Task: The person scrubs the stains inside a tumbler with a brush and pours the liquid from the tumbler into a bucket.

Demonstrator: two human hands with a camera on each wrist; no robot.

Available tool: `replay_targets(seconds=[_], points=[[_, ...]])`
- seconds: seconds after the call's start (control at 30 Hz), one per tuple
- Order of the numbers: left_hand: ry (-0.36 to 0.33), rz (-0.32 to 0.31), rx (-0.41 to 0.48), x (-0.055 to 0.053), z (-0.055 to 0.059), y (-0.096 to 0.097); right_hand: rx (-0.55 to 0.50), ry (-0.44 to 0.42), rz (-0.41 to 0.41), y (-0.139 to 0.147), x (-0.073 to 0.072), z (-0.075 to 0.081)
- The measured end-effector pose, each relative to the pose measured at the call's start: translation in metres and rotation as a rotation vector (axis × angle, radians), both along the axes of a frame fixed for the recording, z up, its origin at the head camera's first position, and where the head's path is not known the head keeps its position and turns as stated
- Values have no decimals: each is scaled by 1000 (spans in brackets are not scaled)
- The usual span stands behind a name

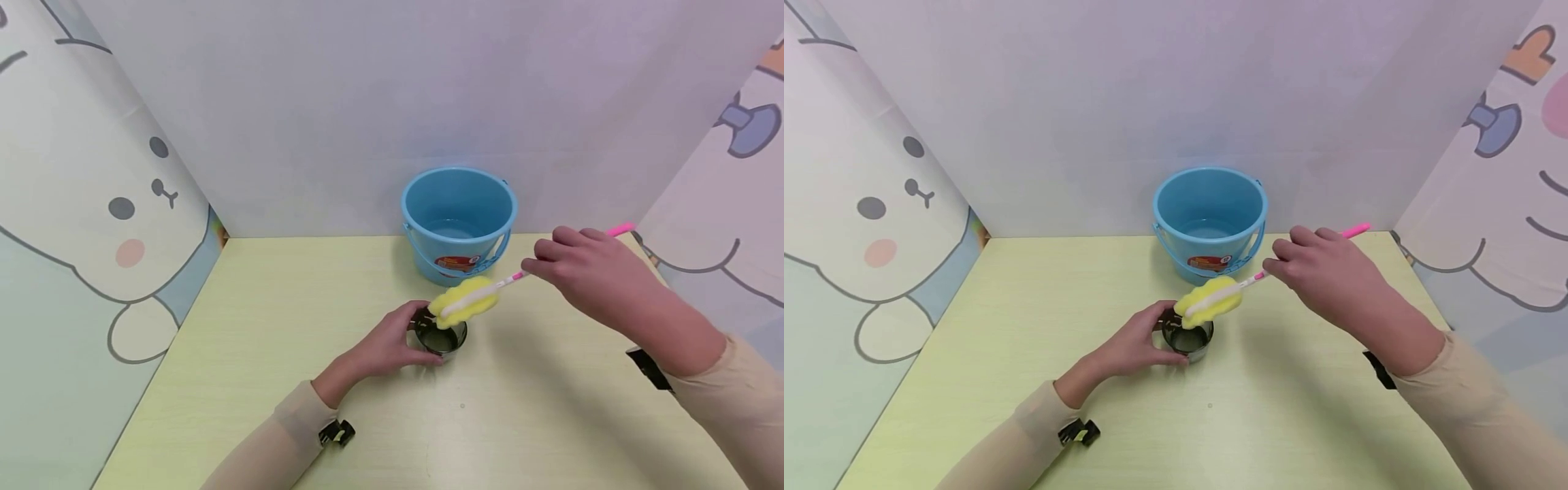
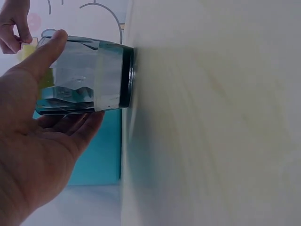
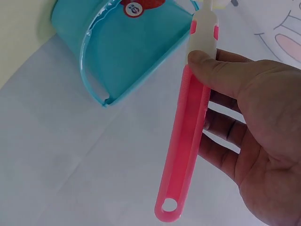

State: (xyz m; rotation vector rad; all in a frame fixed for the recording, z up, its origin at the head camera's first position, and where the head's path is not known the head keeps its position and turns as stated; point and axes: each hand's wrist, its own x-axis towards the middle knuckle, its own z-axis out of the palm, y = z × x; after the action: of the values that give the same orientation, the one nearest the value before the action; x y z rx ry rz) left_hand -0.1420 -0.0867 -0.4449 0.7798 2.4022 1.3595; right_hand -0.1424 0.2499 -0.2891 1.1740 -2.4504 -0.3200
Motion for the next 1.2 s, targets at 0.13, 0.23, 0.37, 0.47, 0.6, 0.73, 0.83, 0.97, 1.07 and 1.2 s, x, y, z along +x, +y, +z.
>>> replay_targets(seconds=[0.13, 0.23, 0.37, 0.47, 0.6, 0.73, 0.83, 0.97, 1.07, 1.2], points=[[-9, -6, 11, -1, 0, 1, 62, 43, 23, -12, 1, 3], [-19, -6, 19, -2, 1, 2, 111, 66, 38, -21, 1, 5], [-28, -5, 25, -3, 2, 3, 152, 109, 72, -32, 1, 7], [-31, -1, 25, -3, 2, 3, 147, 160, 129, -40, -1, 5], [-30, 0, 28, -3, 1, 3, 155, 219, 185, -50, -3, 1], [-27, -7, 38, -4, 0, 3, 185, 247, 210, -60, -4, -5], [-30, -9, 44, -4, 0, 3, 194, 272, 237, -66, -6, -8], [-30, -11, 51, -4, -1, 3, 217, 324, 276, -73, -8, -13], [-23, -14, 51, -5, -2, 3, 247, 358, 302, -79, -10, -14], [-6, -17, 47, -6, -2, 3, 278, 379, 322, -85, -11, -16]])
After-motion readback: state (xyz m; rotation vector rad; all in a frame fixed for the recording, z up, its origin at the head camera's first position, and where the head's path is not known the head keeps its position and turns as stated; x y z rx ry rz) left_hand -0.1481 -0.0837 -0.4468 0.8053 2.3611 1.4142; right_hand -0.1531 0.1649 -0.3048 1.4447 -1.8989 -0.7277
